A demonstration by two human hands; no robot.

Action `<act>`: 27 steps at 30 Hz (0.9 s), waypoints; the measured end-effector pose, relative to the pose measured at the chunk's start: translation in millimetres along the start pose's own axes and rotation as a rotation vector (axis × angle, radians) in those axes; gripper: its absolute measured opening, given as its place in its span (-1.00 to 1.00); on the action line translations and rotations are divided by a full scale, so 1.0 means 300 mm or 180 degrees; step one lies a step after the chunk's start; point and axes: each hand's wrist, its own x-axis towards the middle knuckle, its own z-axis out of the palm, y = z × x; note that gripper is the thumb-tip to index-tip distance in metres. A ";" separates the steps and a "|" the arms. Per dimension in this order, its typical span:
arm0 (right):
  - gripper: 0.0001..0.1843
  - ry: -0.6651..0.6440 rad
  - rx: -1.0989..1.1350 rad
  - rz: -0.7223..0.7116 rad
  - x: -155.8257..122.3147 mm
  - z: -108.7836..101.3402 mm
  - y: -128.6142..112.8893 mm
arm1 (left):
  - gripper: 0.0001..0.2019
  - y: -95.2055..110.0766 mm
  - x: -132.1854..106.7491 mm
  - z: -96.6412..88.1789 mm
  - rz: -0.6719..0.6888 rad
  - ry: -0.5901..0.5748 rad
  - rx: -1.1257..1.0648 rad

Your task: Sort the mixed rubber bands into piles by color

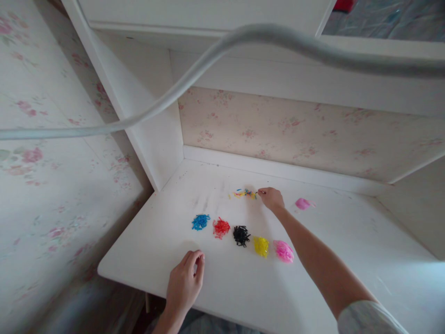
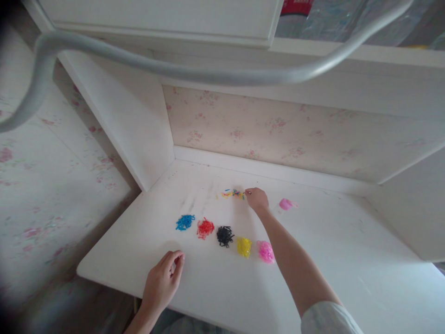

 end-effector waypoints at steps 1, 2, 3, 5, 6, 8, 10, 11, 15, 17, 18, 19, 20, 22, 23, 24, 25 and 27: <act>-0.70 0.0076 0.0009 -0.0029 -0.013 -0.007 -0.001 | -0.84 0.000 -0.001 0.001 0.0005 -0.0015 0.0001; -0.70 0.0156 0.0022 -0.0061 -0.027 -0.014 -0.003 | -0.84 -0.001 -0.001 0.003 0.0009 -0.0029 0.0003; -0.68 0.0240 0.0039 -0.0097 -0.043 -0.020 -0.006 | -0.84 -0.001 -0.002 0.004 0.0014 -0.0034 0.0012; -0.64 0.0399 0.0090 -0.0181 -0.082 -0.030 -0.014 | -0.83 -0.001 -0.005 0.006 0.0020 -0.0030 0.0052; -0.63 0.0466 0.0127 -0.0232 -0.106 -0.033 -0.019 | -0.83 -0.001 -0.006 0.007 0.0019 -0.0023 0.0079; -0.62 0.0557 0.0219 -0.0355 -0.165 -0.034 -0.030 | -0.83 0.000 -0.007 0.008 0.0022 -0.0004 0.0125; -0.61 0.0582 0.0320 -0.0503 -0.239 -0.028 -0.042 | -0.83 0.003 -0.007 0.007 0.0035 0.0002 0.0141; -0.61 0.0571 0.0369 -0.0585 -0.280 -0.023 -0.049 | -0.83 0.004 -0.006 0.007 0.0041 -0.0004 0.0136; -0.62 0.0432 0.0499 -0.0886 -0.436 0.005 -0.065 | -0.84 0.010 -0.001 0.004 0.0048 -0.0058 0.0130; -0.61 0.0366 0.0422 -0.0965 -0.491 0.021 -0.065 | -0.84 0.012 0.000 0.004 0.0047 -0.0076 0.0141; -0.61 0.0338 0.0325 -0.0977 -0.511 0.028 -0.062 | -0.84 0.013 0.000 0.004 0.0043 -0.0084 0.0146; -0.61 0.0317 0.0194 -0.0967 -0.526 0.036 -0.060 | -0.84 0.013 0.000 0.004 0.0039 -0.0095 0.0150; -0.61 0.0303 0.0044 -0.0939 -0.537 0.042 -0.057 | -0.84 0.013 -0.001 0.004 0.0039 -0.0108 0.0152; -0.63 0.0299 -0.0244 -0.0860 -0.552 0.054 -0.053 | -0.85 0.013 -0.003 0.006 0.0041 -0.0134 0.0154; -0.63 0.0296 -0.0371 -0.0828 -0.558 0.059 -0.054 | -0.85 0.013 -0.004 0.007 0.0045 -0.0147 0.0159; -0.64 0.0287 -0.0484 -0.0807 -0.563 0.064 -0.056 | -0.85 0.013 -0.004 0.008 0.0048 -0.0157 0.0169; -0.65 0.0260 -0.0580 -0.0804 -0.569 0.069 -0.060 | -0.85 0.013 -0.004 0.009 0.0051 -0.0165 0.0185; -0.68 0.0173 -0.0706 -0.0834 -0.579 0.079 -0.073 | -0.85 0.012 -0.004 0.010 0.0062 -0.0160 0.0223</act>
